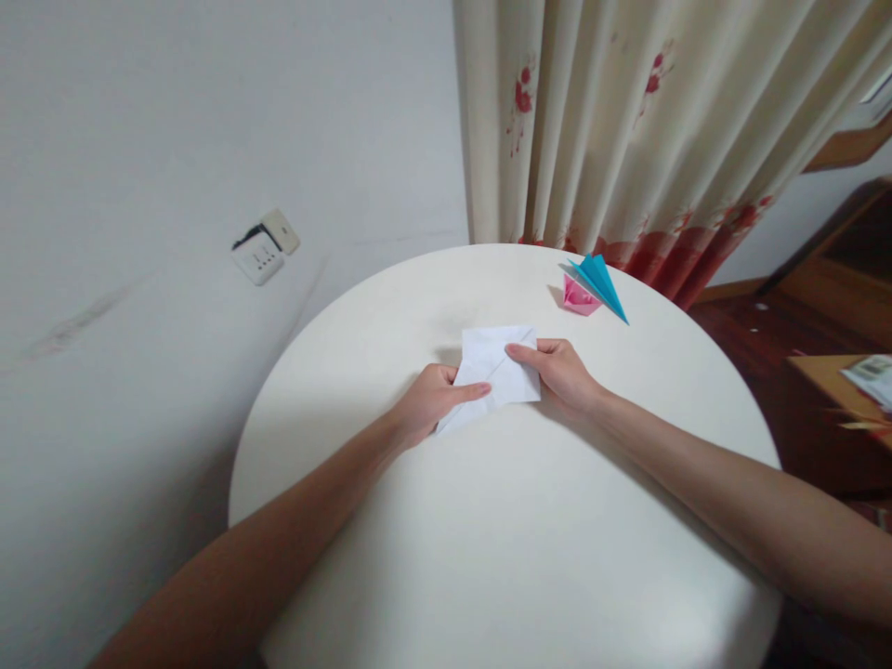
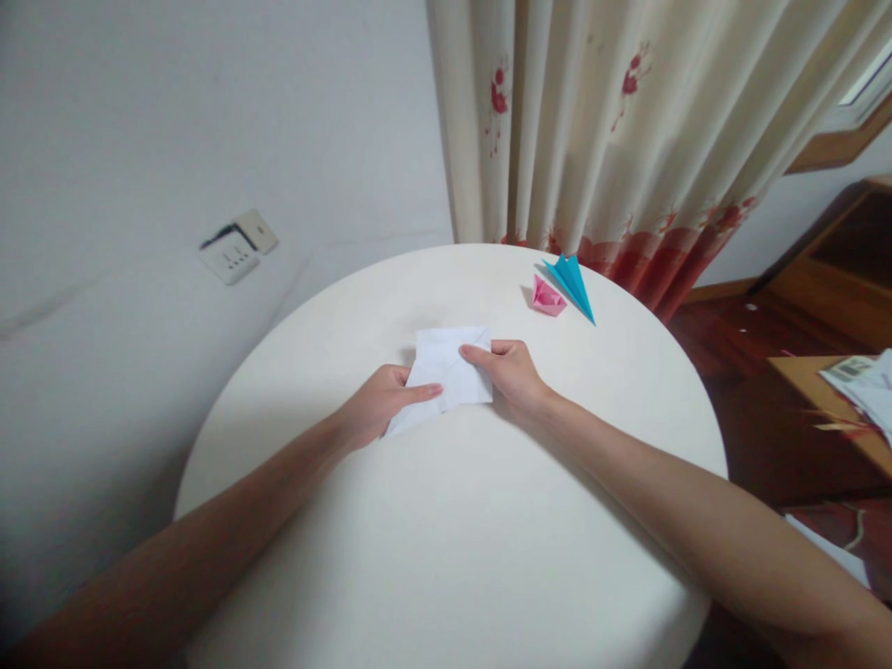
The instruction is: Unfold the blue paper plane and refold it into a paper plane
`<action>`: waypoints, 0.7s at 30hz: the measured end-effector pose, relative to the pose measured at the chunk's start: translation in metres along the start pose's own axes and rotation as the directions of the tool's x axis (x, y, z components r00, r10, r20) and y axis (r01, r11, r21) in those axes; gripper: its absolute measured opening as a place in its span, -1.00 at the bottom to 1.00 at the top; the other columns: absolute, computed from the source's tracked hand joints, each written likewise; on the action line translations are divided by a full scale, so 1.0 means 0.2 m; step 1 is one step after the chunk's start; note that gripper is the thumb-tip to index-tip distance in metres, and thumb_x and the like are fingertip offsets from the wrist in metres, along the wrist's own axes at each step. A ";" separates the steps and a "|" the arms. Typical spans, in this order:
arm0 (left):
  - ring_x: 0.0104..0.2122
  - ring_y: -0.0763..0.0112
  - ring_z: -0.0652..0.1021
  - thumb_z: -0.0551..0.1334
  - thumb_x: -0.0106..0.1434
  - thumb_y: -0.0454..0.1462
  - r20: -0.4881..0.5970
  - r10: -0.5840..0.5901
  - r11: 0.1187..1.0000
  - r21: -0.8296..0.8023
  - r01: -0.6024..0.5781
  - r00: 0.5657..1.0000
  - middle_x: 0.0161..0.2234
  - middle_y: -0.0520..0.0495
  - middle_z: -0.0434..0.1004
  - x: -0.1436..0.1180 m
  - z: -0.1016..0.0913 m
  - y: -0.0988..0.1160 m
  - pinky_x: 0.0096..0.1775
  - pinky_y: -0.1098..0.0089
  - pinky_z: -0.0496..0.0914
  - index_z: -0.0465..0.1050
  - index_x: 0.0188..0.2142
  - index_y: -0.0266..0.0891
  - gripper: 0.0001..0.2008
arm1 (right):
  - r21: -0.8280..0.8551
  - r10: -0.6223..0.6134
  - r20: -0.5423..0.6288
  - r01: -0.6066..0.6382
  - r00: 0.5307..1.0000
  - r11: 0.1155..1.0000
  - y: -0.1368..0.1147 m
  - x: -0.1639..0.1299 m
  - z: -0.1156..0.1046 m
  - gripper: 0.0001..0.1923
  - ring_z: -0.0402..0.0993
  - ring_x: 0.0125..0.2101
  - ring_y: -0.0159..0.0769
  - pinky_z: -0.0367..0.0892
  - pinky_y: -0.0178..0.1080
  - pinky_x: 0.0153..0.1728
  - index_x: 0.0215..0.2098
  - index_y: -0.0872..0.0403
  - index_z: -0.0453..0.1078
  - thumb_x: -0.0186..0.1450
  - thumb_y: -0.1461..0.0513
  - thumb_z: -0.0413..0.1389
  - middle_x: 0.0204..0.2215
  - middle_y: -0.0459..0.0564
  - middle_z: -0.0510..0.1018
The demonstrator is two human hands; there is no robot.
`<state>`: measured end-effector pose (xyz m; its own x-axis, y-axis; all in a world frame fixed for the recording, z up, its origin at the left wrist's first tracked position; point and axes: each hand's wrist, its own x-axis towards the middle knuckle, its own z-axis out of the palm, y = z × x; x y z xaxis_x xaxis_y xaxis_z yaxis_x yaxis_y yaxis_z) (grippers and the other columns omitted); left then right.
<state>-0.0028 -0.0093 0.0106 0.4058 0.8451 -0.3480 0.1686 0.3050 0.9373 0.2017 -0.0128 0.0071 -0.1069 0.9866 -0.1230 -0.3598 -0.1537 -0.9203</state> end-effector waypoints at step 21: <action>-0.32 0.30 0.63 0.48 0.02 -0.10 -0.218 0.146 0.989 0.068 -0.134 0.965 -0.29 -0.23 0.67 0.08 -0.17 0.02 -0.18 0.33 0.46 0.62 -0.31 -0.32 -0.66 | -0.059 -0.301 -0.316 0.298 0.900 0.953 -0.12 0.13 -0.16 -0.80 0.59 -0.24 -0.04 0.51 -0.06 -0.24 -0.41 0.03 0.55 0.04 0.12 0.35 -0.30 0.08 0.67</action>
<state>-0.0264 0.0196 0.0092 0.2202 0.9558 -0.1950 0.1730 0.1584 0.9721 0.2370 0.0182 0.0135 0.3052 0.9510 0.0491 -0.3203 0.1510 -0.9352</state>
